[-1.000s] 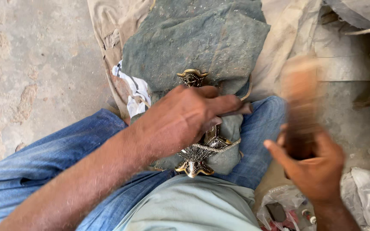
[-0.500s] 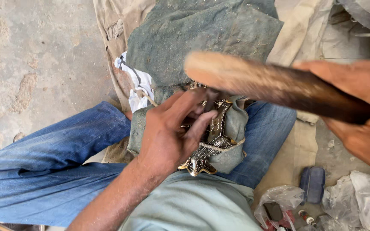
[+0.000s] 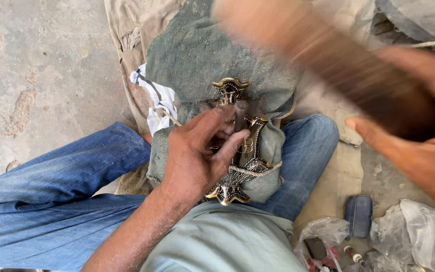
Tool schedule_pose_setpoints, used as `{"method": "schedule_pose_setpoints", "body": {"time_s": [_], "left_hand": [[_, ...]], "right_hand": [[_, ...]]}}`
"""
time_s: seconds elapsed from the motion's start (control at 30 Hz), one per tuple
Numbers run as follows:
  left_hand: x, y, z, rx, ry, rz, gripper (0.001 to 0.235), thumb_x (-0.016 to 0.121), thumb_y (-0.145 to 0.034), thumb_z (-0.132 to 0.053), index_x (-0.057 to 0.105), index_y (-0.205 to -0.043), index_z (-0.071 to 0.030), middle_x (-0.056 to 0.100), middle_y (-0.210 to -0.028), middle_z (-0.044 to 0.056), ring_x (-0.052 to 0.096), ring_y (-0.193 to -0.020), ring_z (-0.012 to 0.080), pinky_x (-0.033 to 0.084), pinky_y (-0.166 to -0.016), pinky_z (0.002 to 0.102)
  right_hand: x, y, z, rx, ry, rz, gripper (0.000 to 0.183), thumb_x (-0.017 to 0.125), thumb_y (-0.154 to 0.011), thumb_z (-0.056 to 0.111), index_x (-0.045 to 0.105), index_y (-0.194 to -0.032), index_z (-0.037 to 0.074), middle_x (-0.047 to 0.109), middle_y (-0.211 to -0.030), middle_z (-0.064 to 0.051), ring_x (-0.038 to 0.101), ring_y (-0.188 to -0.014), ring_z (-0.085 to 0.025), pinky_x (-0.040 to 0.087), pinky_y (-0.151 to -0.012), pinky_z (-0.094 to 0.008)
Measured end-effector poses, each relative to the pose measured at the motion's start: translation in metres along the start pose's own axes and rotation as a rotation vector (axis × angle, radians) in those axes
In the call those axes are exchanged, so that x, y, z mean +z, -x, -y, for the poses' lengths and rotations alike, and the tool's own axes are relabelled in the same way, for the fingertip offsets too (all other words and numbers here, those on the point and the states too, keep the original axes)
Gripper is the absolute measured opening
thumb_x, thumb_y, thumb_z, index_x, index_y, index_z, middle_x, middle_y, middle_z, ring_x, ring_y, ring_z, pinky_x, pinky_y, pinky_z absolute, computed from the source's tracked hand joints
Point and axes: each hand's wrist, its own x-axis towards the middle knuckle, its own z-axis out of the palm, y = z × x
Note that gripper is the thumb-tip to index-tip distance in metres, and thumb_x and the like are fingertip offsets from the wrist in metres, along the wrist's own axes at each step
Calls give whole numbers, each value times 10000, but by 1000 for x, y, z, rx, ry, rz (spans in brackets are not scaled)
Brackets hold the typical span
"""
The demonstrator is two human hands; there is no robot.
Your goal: The person sits on the floor and uses a hammer and chisel to engrave a decorative pattern onto a metal object shaped like a bird. They repeatedly strike the chisel to create a textured design on the object's surface.
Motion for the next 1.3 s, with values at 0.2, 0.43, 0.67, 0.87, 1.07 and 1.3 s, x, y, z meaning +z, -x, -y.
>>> {"method": "schedule_pose_setpoints", "body": {"time_s": [0.2,0.43,0.67,0.87,1.07,1.3], "left_hand": [[-5,2,-8,22,-95,31,308,836,-920,-101,691,-1185,-44,700,-903,91,721,-782,140,599,-622,255],[-55,47,9,-92,165,-152,241,730,-1006,-117,610,-1164,21,694,-1126,95,720,-990,160,659,-901,297],[-58,55,36,44,-195,246,400,734,-774,-58,610,-1152,-28,534,-1399,176,557,-1249,355,475,-1053,429],[-62,30,44,110,-345,516,599,809,-642,-69,657,-1220,-107,560,-1372,118,555,-1216,359,496,-1011,451],[-71,-8,45,151,-281,641,667,793,-568,2,662,-1212,-118,665,-1210,70,608,-1152,304,527,-1006,416],[-68,-14,60,-202,-472,724,628,913,-723,-334,665,-1290,-227,700,-980,34,625,-1074,209,572,-931,349]], "right_hand": [[0,24,3,135,137,-43,450,820,-854,21,716,-1292,11,661,-845,-132,630,-664,-201,496,-594,-327],[140,95,-37,666,-826,-185,605,767,-847,115,479,-1379,98,684,-1043,-56,692,-886,-102,622,-719,-277],[238,148,44,472,-508,-400,600,641,-803,-127,551,-1386,-19,605,-1388,-226,571,-1328,-324,430,-1127,-416],[183,122,86,70,-459,-436,341,777,-800,-80,719,-1123,12,707,-1124,-128,725,-980,-239,609,-801,-323],[178,88,106,-11,-451,-420,312,796,-782,-69,713,-1078,-10,708,-1015,-119,722,-852,-269,597,-716,-356],[183,90,108,-50,-414,-482,313,776,-790,-96,711,-1085,-15,697,-1007,-133,704,-838,-274,588,-696,-373]]}}
